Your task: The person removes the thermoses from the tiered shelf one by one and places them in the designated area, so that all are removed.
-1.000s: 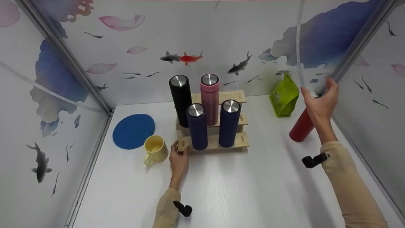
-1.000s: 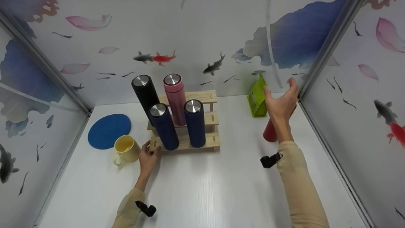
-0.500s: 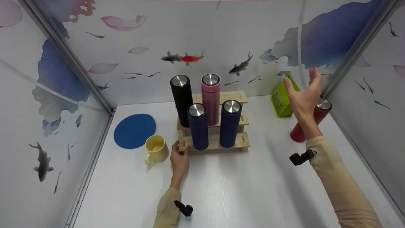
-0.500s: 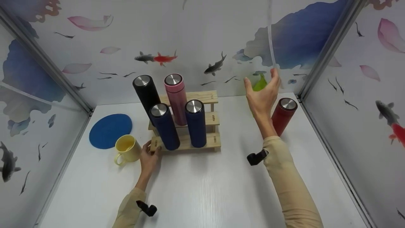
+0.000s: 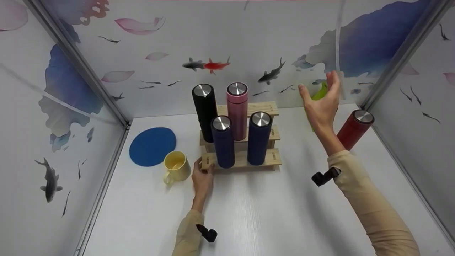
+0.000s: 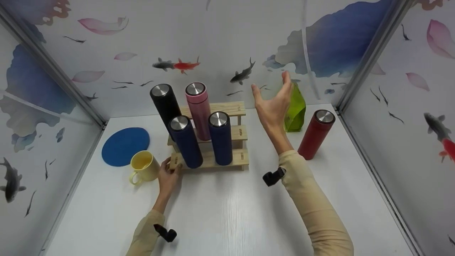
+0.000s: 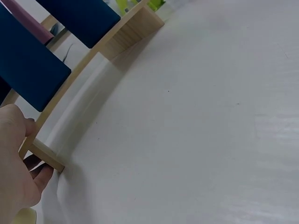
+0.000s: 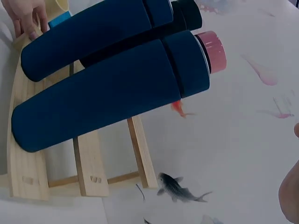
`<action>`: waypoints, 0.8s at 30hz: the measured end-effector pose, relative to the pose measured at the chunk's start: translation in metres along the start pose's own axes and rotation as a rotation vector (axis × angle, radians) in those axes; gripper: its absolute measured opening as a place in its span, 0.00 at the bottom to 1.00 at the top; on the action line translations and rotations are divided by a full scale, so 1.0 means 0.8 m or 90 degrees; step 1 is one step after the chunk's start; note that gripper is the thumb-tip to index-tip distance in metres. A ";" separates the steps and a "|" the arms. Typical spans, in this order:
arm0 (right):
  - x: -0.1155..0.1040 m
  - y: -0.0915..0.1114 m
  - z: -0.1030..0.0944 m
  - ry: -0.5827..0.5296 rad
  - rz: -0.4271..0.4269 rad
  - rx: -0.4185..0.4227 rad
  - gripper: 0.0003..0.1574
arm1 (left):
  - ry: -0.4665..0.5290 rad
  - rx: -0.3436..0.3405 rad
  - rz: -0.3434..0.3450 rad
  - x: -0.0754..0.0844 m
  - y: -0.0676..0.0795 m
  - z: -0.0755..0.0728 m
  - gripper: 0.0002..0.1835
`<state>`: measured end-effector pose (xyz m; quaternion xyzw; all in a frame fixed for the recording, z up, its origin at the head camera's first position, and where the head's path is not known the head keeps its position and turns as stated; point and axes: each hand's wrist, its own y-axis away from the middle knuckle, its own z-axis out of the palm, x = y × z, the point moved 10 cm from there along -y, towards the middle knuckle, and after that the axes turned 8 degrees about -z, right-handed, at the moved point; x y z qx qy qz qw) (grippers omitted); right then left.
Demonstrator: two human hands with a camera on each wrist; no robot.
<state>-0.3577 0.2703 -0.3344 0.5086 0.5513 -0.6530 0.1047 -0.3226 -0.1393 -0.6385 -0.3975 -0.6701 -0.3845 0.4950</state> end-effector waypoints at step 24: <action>-0.038 0.021 0.104 -0.063 0.031 -0.126 0.62 | 0.014 -0.002 -0.007 0.000 0.002 0.001 0.32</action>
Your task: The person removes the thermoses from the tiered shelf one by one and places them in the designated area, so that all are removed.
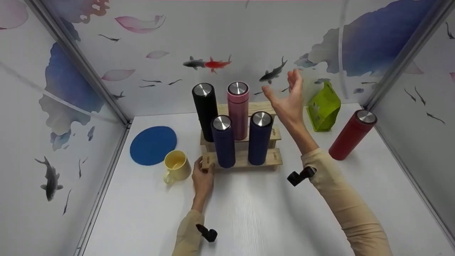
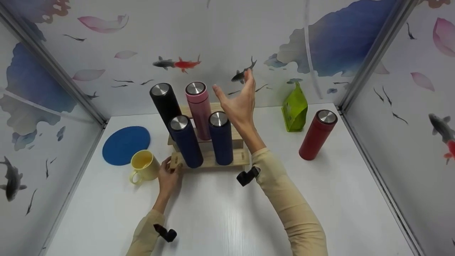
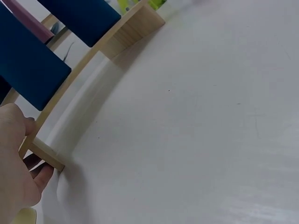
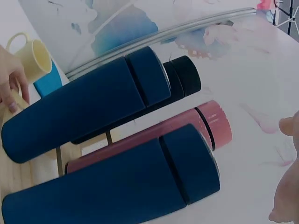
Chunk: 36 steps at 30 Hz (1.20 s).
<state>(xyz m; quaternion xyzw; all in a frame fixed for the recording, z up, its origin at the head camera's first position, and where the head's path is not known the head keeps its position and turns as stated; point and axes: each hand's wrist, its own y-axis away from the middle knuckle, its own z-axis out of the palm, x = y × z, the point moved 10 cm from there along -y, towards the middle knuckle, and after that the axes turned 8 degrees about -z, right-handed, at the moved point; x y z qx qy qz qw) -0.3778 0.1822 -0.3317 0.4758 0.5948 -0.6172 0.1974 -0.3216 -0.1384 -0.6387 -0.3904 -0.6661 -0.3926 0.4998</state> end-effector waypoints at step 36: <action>0.011 0.015 0.124 -0.056 0.035 -0.249 0.56 | 0.015 -0.017 -0.018 -0.007 -0.003 0.001 0.33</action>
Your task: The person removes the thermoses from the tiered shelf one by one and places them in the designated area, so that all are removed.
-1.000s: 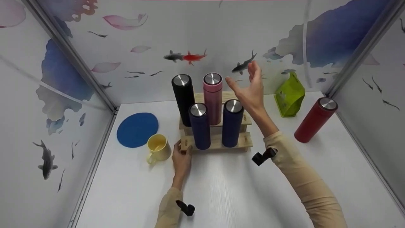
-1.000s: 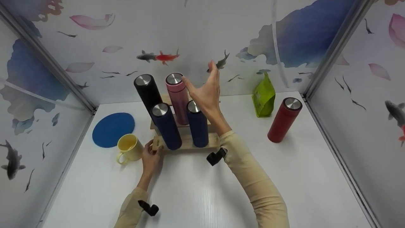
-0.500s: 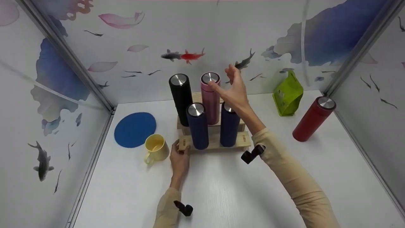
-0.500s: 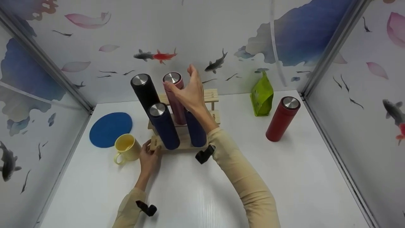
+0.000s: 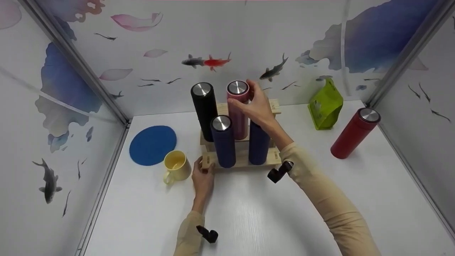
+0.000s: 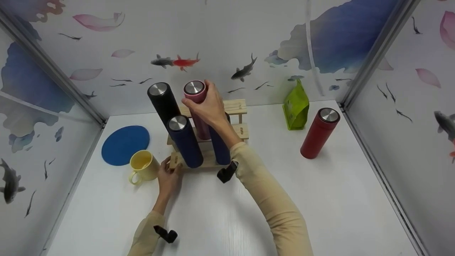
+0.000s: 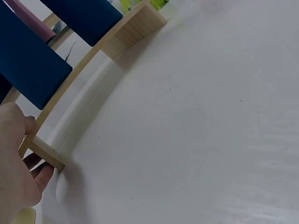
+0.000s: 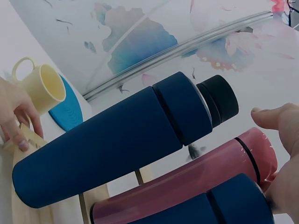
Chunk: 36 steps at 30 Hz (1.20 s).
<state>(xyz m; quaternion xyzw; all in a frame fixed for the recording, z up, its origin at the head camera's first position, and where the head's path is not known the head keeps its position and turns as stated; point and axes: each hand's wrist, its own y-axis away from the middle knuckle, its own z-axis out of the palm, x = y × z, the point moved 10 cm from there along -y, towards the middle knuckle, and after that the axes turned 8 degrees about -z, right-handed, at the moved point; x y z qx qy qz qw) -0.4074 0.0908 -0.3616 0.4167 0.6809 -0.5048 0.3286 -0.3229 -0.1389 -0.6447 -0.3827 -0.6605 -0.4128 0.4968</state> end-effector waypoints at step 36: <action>0.008 -0.010 -0.050 0.073 -0.042 0.025 0.42 | -0.006 0.025 0.022 0.006 0.001 -0.002 0.31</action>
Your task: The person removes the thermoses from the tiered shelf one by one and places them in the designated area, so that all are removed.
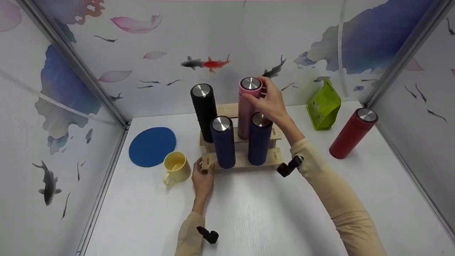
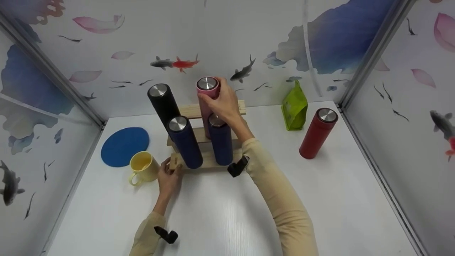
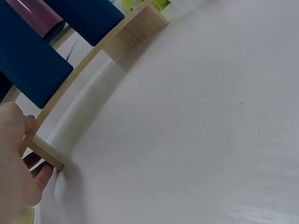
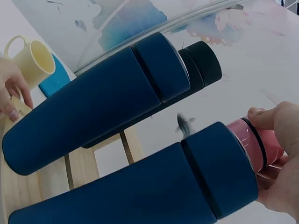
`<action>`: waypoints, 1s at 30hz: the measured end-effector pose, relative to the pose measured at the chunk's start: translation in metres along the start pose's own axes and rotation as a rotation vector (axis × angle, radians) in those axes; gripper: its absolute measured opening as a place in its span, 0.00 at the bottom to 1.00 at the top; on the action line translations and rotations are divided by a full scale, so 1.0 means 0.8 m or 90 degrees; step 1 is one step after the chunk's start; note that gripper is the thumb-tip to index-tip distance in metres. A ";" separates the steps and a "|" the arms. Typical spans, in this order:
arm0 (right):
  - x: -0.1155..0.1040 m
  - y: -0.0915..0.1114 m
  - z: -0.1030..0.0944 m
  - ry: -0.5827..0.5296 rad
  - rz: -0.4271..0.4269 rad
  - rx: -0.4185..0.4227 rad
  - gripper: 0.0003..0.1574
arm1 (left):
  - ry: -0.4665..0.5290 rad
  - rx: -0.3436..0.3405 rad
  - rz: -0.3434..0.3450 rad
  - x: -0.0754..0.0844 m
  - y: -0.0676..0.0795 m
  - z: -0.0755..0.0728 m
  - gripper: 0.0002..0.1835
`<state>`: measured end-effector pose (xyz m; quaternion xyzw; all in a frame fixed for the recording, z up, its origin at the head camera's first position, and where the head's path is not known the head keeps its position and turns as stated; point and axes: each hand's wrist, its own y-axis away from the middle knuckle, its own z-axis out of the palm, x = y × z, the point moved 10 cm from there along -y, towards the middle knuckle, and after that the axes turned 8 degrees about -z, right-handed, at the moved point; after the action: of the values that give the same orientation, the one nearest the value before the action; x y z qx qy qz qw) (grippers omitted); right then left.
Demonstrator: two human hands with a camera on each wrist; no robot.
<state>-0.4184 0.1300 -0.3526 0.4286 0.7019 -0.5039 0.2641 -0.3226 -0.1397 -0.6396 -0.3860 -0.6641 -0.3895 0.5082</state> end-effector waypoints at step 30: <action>0.026 0.039 -0.115 0.034 -0.021 0.249 0.41 | 0.015 0.001 -0.002 -0.002 -0.002 -0.002 0.30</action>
<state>-0.3960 0.2265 -0.3516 0.4736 0.6040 -0.6235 0.1489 -0.3232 -0.1421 -0.6411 -0.3798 -0.6594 -0.3941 0.5154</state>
